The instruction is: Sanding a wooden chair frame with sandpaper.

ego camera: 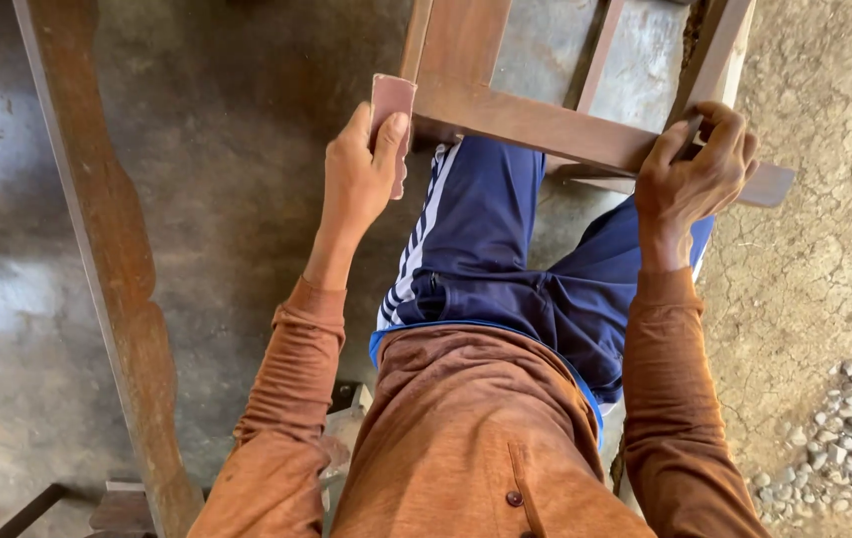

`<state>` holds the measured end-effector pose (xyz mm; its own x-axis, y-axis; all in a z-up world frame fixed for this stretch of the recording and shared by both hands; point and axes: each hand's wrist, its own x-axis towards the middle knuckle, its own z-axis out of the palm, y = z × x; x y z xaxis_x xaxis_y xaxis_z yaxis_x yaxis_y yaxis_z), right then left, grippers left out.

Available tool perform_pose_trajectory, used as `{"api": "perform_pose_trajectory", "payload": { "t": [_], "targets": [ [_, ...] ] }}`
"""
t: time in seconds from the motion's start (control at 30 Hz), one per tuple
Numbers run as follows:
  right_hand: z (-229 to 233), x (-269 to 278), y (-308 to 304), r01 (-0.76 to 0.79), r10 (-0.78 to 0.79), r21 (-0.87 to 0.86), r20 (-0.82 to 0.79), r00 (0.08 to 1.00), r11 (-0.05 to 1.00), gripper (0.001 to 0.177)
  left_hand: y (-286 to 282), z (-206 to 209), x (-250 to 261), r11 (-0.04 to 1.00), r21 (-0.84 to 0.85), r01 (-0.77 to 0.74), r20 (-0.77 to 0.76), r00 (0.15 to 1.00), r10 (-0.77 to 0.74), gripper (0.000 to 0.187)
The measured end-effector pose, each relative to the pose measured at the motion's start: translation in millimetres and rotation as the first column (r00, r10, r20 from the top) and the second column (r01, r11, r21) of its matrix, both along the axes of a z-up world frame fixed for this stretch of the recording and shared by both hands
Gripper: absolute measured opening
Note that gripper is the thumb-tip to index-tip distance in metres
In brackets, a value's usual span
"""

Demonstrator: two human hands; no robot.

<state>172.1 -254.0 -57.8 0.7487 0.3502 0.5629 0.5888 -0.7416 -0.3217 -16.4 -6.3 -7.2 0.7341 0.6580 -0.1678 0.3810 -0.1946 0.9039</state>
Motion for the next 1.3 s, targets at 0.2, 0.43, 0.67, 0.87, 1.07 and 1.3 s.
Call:
{"api": "perform_pose_trajectory", "payload": {
  "t": [0.2,0.43,0.67,0.87,1.07,1.3],
  "targets": [
    [-12.4,4.3,-4.3,0.039,-0.039,0.007,0.054,0.998,0.999,0.012,7.0,-3.5,8.7,0.962,0.270,0.040,0.038,0.998,-0.052,0.037],
    [-16.5,7.2,-3.9,0.018,-0.017,-0.004,0.048,0.999,1.000,0.011,5.3,3.1,9.3,0.997,0.075,-0.020,-0.061,0.998,0.025,0.030],
    [-13.5,6.0,-6.4,-0.003,0.004,-0.013,0.037,0.999,1.000,0.010,-6.5,4.3,-6.1,0.996,0.079,-0.044,-0.137,0.989,0.055,0.031],
    [2.5,1.7,2.7,-0.020,0.019,0.005,0.077,0.997,1.000,0.015,25.3,-15.0,25.0,0.948,0.319,0.008,-0.085,0.996,0.020,0.036],
    [-14.8,6.2,-5.5,0.008,-0.007,-0.022,0.048,0.999,1.000,0.009,-1.1,13.0,-3.4,0.997,0.035,-0.069,-0.133,0.988,0.073,0.033],
    [-17.4,6.9,-11.0,0.055,-0.051,-0.046,0.066,0.996,0.997,0.012,25.9,-6.5,25.2,0.941,0.326,0.089,-0.122,0.991,-0.051,0.034]
  ]
}}
